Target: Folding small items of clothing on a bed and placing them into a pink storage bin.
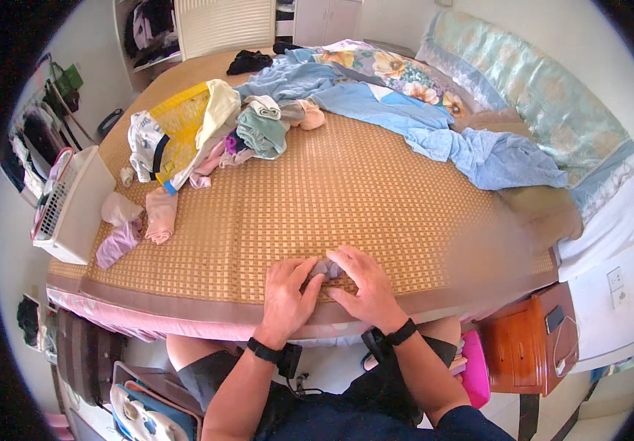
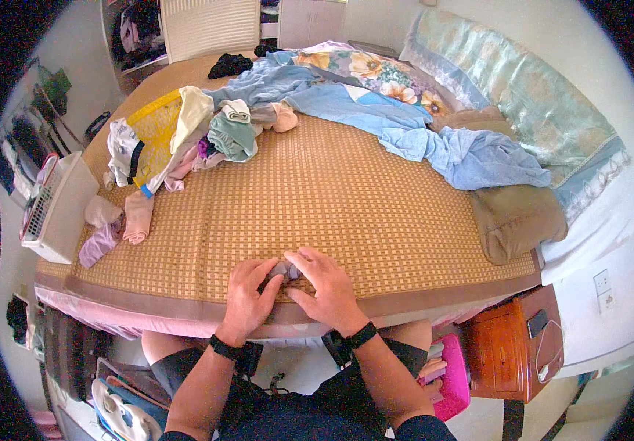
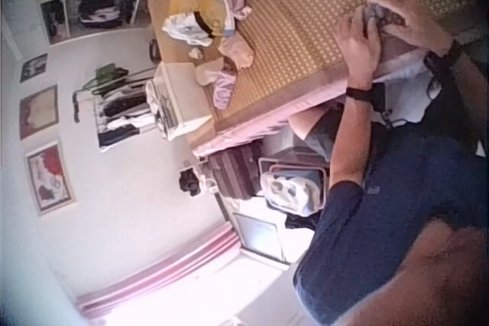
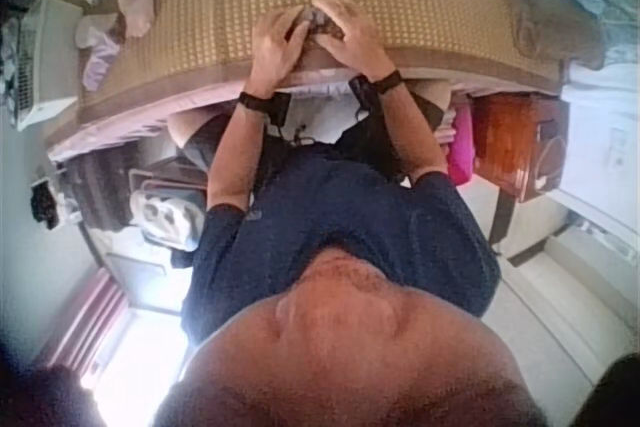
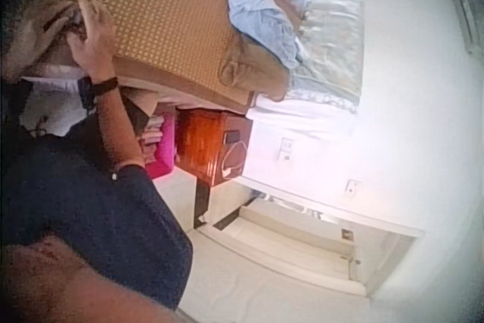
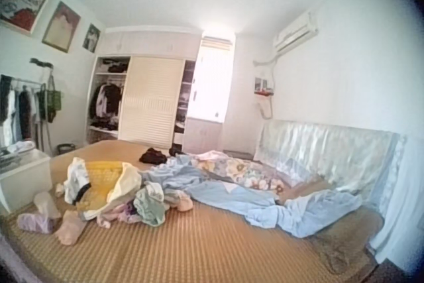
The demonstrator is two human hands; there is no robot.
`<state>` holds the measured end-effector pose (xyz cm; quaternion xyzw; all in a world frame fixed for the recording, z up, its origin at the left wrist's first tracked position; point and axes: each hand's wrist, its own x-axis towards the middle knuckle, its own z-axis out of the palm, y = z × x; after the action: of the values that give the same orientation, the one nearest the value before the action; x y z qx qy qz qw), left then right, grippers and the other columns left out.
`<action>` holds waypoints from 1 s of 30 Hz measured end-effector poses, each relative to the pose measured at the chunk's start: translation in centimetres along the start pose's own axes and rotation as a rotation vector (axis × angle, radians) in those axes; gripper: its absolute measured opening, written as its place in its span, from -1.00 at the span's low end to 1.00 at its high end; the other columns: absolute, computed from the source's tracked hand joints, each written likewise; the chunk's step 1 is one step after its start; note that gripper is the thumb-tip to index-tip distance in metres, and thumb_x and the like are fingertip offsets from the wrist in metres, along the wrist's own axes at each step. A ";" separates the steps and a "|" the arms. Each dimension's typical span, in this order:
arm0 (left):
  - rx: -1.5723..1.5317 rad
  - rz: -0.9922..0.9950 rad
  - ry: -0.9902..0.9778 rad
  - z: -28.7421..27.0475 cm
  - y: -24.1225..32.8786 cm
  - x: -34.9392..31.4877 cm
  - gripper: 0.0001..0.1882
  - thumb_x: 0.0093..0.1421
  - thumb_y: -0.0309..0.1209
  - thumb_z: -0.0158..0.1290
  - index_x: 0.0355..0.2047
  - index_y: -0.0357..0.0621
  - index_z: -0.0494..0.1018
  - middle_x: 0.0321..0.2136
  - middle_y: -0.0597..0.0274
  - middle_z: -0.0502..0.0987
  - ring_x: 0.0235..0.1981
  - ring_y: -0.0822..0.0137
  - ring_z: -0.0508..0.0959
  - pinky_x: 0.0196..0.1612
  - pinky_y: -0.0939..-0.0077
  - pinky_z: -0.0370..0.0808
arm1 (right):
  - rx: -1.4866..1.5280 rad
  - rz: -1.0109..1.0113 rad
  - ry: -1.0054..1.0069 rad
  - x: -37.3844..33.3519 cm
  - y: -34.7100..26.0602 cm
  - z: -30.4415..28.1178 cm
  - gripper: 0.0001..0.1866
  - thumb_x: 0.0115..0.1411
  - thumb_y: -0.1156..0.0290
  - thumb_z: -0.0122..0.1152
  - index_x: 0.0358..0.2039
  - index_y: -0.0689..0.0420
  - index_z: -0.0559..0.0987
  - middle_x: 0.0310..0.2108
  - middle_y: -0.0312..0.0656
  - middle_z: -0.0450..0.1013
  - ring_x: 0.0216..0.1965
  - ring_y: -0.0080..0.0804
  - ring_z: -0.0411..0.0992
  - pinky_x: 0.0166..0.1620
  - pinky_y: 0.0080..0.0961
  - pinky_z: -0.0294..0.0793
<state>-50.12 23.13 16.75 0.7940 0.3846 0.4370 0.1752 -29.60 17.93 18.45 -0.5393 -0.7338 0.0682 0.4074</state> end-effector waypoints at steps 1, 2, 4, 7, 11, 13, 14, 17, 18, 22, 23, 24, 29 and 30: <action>0.000 0.002 0.001 -0.1 0.0 0.1 -0.63 0.32 -0.39 0.34 0.10 -0.23 0.69 -0.03 -0.04 0.69 0.04 -0.09 0.62 0.19 0.03 0.52 | -0.001 -0.001 0.001 -0.1 0.0 -0.1 -0.28 0.16 0.30 0.56 0.36 -0.05 0.59 0.31 -0.02 0.51 0.14 0.03 0.57 0.24 -0.07 0.57; 0.002 0.013 -0.016 -0.1 -0.1 0.1 -0.64 0.32 -0.39 0.34 0.10 -0.22 0.69 -0.03 -0.02 0.69 0.04 -0.08 0.62 0.20 0.03 0.51 | -0.004 0.019 -0.032 -0.1 -0.1 -0.1 -0.28 0.15 0.28 0.56 0.37 -0.09 0.60 0.33 -0.03 0.49 0.12 -0.01 0.57 0.23 -0.08 0.58; 0.004 0.023 -0.034 -0.3 -0.1 0.2 -0.64 0.32 -0.40 0.34 0.09 -0.22 0.69 -0.03 -0.01 0.69 0.05 -0.07 0.62 0.20 0.04 0.50 | -0.007 0.039 -0.067 -0.2 0.0 -0.1 -0.27 0.15 0.26 0.57 0.37 -0.13 0.60 0.35 -0.04 0.46 0.10 -0.04 0.58 0.22 -0.09 0.59; 0.005 0.053 -0.062 -0.6 0.1 0.4 -0.66 0.32 -0.38 0.33 0.07 -0.21 0.70 -0.03 0.03 0.70 0.07 -0.05 0.61 0.22 0.04 0.48 | -0.005 0.011 -0.052 -0.2 0.1 0.0 -0.32 0.16 0.24 0.58 0.33 -0.17 0.65 0.33 -0.10 0.48 0.06 -0.10 0.57 0.18 -0.13 0.60; -0.020 0.048 -0.082 -0.6 0.0 0.4 -0.67 0.33 -0.36 0.32 0.06 -0.20 0.71 -0.01 0.04 0.70 0.10 -0.03 0.60 0.25 0.03 0.45 | -0.033 0.006 -0.067 -0.4 0.3 0.3 -0.41 0.21 0.23 0.55 0.28 -0.16 0.70 0.31 -0.17 0.50 0.06 -0.12 0.57 0.18 -0.14 0.59; -0.025 0.044 -0.091 -0.6 -0.1 0.3 -0.67 0.33 -0.36 0.32 0.07 -0.19 0.71 0.00 0.05 0.70 0.10 -0.03 0.60 0.26 0.04 0.44 | -0.040 0.005 -0.068 -0.4 0.4 0.4 -0.43 0.22 0.24 0.54 0.27 -0.16 0.70 0.31 -0.19 0.50 0.07 -0.12 0.56 0.19 -0.15 0.58; -0.020 0.045 -0.091 -0.6 -0.1 0.3 -0.67 0.33 -0.36 0.32 0.07 -0.19 0.71 0.00 0.06 0.70 0.10 -0.03 0.60 0.27 0.04 0.44 | -0.042 0.006 -0.060 -0.4 0.3 0.4 -0.44 0.22 0.25 0.53 0.27 -0.16 0.71 0.28 -0.18 0.52 0.08 -0.12 0.56 0.20 -0.14 0.58; -0.019 0.040 -0.094 -0.7 0.2 0.4 -0.66 0.33 -0.36 0.32 0.08 -0.19 0.71 0.00 0.07 0.70 0.10 -0.02 0.60 0.28 0.05 0.43 | -0.035 -0.001 -0.048 -0.3 0.1 0.2 -0.45 0.22 0.27 0.51 0.25 -0.14 0.71 0.23 -0.18 0.57 0.10 -0.10 0.56 0.20 -0.12 0.57; -0.022 0.035 -0.094 -0.7 0.2 0.4 -0.66 0.33 -0.36 0.31 0.08 -0.19 0.71 0.00 0.08 0.70 0.10 -0.01 0.60 0.28 0.06 0.43 | -0.024 -0.010 -0.041 -0.2 0.1 0.2 -0.46 0.22 0.28 0.50 0.24 -0.13 0.71 0.20 -0.18 0.59 0.11 -0.09 0.56 0.21 -0.11 0.57; -0.021 0.038 -0.089 -0.7 0.2 0.4 -0.65 0.32 -0.37 0.32 0.08 -0.19 0.71 -0.01 0.09 0.70 0.09 -0.01 0.60 0.27 0.06 0.43 | -0.015 -0.003 -0.033 -0.1 -0.1 0.2 -0.47 0.21 0.31 0.49 0.23 -0.11 0.71 0.15 -0.20 0.63 0.11 -0.06 0.57 0.20 -0.10 0.58; -0.018 0.031 -0.093 -0.7 0.2 0.4 -0.65 0.32 -0.37 0.32 0.08 -0.19 0.71 -0.01 0.08 0.70 0.10 -0.01 0.60 0.28 0.06 0.43 | -0.018 -0.008 -0.030 0.0 0.0 0.3 -0.48 0.21 0.32 0.48 0.22 -0.10 0.71 0.14 -0.20 0.63 0.10 -0.06 0.57 0.19 -0.11 0.58; -0.013 0.024 -0.097 -0.7 0.1 0.4 -0.65 0.31 -0.37 0.32 0.08 -0.19 0.70 0.00 0.07 0.70 0.10 -0.01 0.60 0.28 0.06 0.43 | -0.021 -0.013 -0.027 0.0 0.1 0.4 -0.49 0.22 0.32 0.48 0.22 -0.09 0.72 0.13 -0.20 0.64 0.09 -0.06 0.58 0.18 -0.11 0.59; -0.042 0.044 -0.073 -0.5 0.0 0.2 -0.58 0.24 -0.39 0.36 0.10 -0.19 0.69 -0.01 0.06 0.70 0.11 -0.01 0.60 0.28 0.04 0.42 | -0.020 -0.004 -0.021 0.0 0.1 0.3 -0.53 0.23 0.35 0.46 0.19 -0.08 0.71 0.10 -0.20 0.64 0.07 -0.05 0.58 0.17 -0.12 0.59; -0.050 0.052 -0.067 -0.6 0.0 0.2 -0.54 0.19 -0.40 0.38 0.11 -0.18 0.68 -0.03 0.07 0.69 0.10 -0.01 0.60 0.27 0.03 0.42 | -0.021 -0.004 -0.018 0.0 0.2 0.4 -0.54 0.24 0.35 0.46 0.18 -0.07 0.71 0.09 -0.20 0.64 0.07 -0.04 0.58 0.16 -0.11 0.59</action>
<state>-50.53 23.29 17.16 0.8134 0.3466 0.4239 0.1962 -29.77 18.15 18.09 -0.5415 -0.7392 0.0645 0.3952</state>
